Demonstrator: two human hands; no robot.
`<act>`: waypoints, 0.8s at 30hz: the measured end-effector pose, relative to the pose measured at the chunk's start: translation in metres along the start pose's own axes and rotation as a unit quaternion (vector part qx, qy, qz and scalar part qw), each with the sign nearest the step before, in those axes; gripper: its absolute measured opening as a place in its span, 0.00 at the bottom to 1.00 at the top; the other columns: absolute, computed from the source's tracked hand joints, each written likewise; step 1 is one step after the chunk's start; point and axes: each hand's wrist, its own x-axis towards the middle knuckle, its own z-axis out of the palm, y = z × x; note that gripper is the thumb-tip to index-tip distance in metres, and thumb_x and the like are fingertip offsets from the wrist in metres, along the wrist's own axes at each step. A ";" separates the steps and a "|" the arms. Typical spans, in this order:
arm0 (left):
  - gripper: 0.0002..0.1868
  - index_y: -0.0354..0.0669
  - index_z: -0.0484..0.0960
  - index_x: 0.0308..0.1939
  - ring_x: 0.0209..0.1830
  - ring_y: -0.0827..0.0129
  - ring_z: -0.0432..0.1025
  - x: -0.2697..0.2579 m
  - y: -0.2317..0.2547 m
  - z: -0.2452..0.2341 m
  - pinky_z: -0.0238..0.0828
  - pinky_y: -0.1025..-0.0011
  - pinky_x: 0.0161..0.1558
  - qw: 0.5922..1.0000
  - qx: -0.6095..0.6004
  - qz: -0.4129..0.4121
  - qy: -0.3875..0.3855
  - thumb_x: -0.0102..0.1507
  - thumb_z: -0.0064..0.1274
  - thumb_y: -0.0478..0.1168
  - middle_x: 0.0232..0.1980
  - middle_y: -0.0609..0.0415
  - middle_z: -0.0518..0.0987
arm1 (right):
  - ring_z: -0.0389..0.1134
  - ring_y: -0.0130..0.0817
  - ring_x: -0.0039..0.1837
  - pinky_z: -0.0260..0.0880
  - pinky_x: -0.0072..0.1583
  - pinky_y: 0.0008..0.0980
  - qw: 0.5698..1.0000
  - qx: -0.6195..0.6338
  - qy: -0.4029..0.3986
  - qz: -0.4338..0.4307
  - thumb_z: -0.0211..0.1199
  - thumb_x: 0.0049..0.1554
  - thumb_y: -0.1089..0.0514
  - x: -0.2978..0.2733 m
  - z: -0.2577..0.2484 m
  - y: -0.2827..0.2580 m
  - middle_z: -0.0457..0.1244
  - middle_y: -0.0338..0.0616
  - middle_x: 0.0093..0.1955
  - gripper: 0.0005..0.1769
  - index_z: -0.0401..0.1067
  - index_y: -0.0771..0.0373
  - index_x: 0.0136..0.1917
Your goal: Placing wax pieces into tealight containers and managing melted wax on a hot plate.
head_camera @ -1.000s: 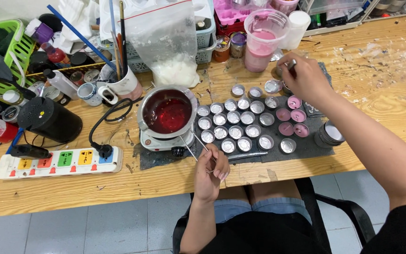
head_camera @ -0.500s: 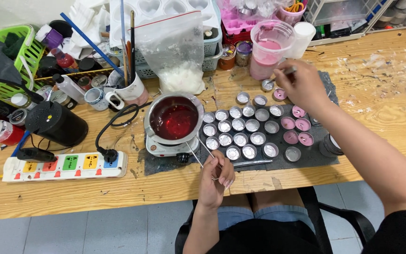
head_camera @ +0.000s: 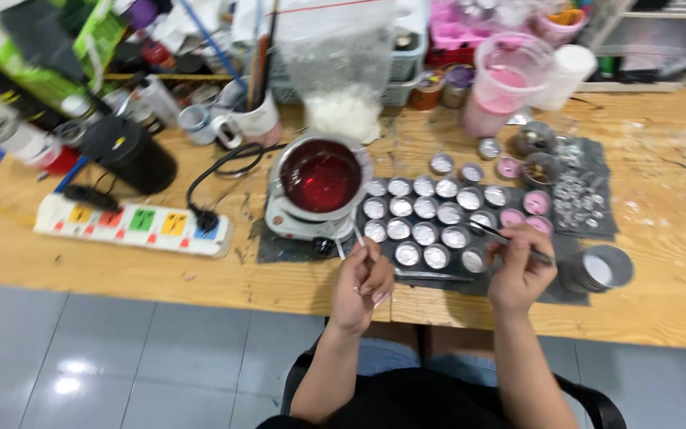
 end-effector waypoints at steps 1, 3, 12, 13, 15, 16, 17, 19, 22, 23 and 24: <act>0.14 0.44 0.65 0.42 0.19 0.76 0.53 -0.001 0.001 -0.002 0.54 0.76 0.23 1.000 0.001 0.011 0.011 0.76 0.25 0.43 0.20 0.63 0.55 | 0.64 0.26 0.42 0.64 0.42 0.26 1.000 0.008 -0.012 0.005 0.55 0.72 0.56 -0.008 0.008 0.006 0.63 0.44 0.48 0.12 0.69 0.68 0.51; 0.14 0.44 0.66 0.42 0.16 0.76 0.50 -0.001 0.002 -0.007 0.51 0.76 0.20 0.999 0.015 0.004 -0.029 0.75 0.25 0.43 0.19 0.64 0.54 | 0.68 0.30 0.46 0.70 0.44 0.31 0.989 0.057 0.138 -0.011 0.54 0.74 0.55 -0.025 0.022 0.017 0.62 0.44 0.54 0.11 0.66 0.66 0.59; 0.15 0.42 0.66 0.42 0.15 0.77 0.51 -0.009 0.006 -0.014 0.51 0.77 0.20 0.999 0.033 -0.003 -0.043 0.76 0.24 0.42 0.18 0.63 0.55 | 0.70 0.34 0.50 0.74 0.44 0.33 0.995 0.026 0.061 -0.074 0.51 0.76 0.50 -0.033 0.020 0.021 0.61 0.48 0.58 0.19 0.67 0.71 0.61; 0.15 0.42 0.66 0.42 0.15 0.77 0.51 -0.009 0.004 -0.016 0.51 0.77 0.20 0.999 0.033 0.000 -0.041 0.76 0.24 0.42 0.18 0.63 0.55 | 0.70 0.34 0.50 0.74 0.44 0.33 0.995 0.027 0.058 -0.073 0.51 0.76 0.50 -0.035 0.020 0.022 0.61 0.48 0.58 0.19 0.67 0.71 0.61; 0.16 0.42 0.66 0.41 0.14 0.78 0.50 -0.008 -0.001 -0.021 0.50 0.77 0.19 0.998 0.043 0.003 -0.050 0.76 0.23 0.42 0.18 0.63 0.54 | 0.70 0.36 0.49 0.74 0.43 0.33 0.996 -0.006 0.068 -0.053 0.51 0.75 0.49 -0.036 0.020 0.022 0.61 0.49 0.55 0.21 0.68 0.72 0.61; 0.16 0.42 0.66 0.41 0.14 0.78 0.50 -0.006 -0.001 -0.022 0.50 0.77 0.19 0.998 0.043 0.005 -0.049 0.76 0.23 0.42 0.18 0.63 0.54 | 0.70 0.36 0.49 0.74 0.43 0.33 0.996 -0.005 0.066 -0.054 0.51 0.75 0.49 -0.036 0.021 0.023 0.61 0.49 0.55 0.21 0.68 0.72 0.61; 0.16 0.42 0.66 0.41 0.14 0.78 0.50 -0.006 -0.002 -0.022 0.51 0.77 0.19 0.997 0.051 0.007 -0.055 0.76 0.23 0.41 0.18 0.63 0.55 | 0.70 0.35 0.48 0.73 0.42 0.33 0.997 -0.005 0.060 -0.055 0.50 0.76 0.48 -0.036 0.020 0.023 0.61 0.49 0.55 0.21 0.68 0.72 0.61; 0.16 0.42 0.66 0.41 0.14 0.77 0.50 -0.006 -0.005 -0.024 0.51 0.77 0.19 0.997 0.058 0.009 -0.059 0.76 0.22 0.41 0.18 0.63 0.55 | 0.70 0.35 0.48 0.73 0.42 0.32 0.997 -0.004 0.054 -0.057 0.50 0.76 0.48 -0.037 0.019 0.025 0.61 0.49 0.55 0.21 0.67 0.71 0.61; 0.16 0.42 0.67 0.41 0.14 0.77 0.50 -0.006 -0.006 -0.025 0.52 0.77 0.19 0.996 0.056 0.015 -0.061 0.76 0.21 0.40 0.18 0.63 0.55 | 0.69 0.33 0.47 0.74 0.42 0.31 0.997 0.020 0.047 -0.058 0.50 0.76 0.48 -0.037 0.019 0.026 0.62 0.50 0.56 0.19 0.65 0.69 0.60; 0.17 0.42 0.67 0.41 0.14 0.77 0.50 -0.006 -0.005 -0.025 0.52 0.77 0.19 0.996 0.053 0.014 -0.063 0.76 0.21 0.40 0.18 0.63 0.55 | 0.69 0.33 0.47 0.74 0.42 0.31 0.998 0.023 0.037 -0.053 0.50 0.76 0.48 -0.037 0.019 0.026 0.62 0.50 0.56 0.19 0.65 0.69 0.60; 0.17 0.42 0.67 0.42 0.14 0.78 0.50 -0.006 -0.005 -0.024 0.52 0.77 0.19 0.996 0.051 0.014 -0.066 0.76 0.21 0.40 0.18 0.63 0.55 | 0.69 0.34 0.48 0.74 0.43 0.31 0.998 0.026 0.027 -0.048 0.50 0.76 0.49 -0.037 0.019 0.026 0.61 0.50 0.55 0.18 0.64 0.69 0.61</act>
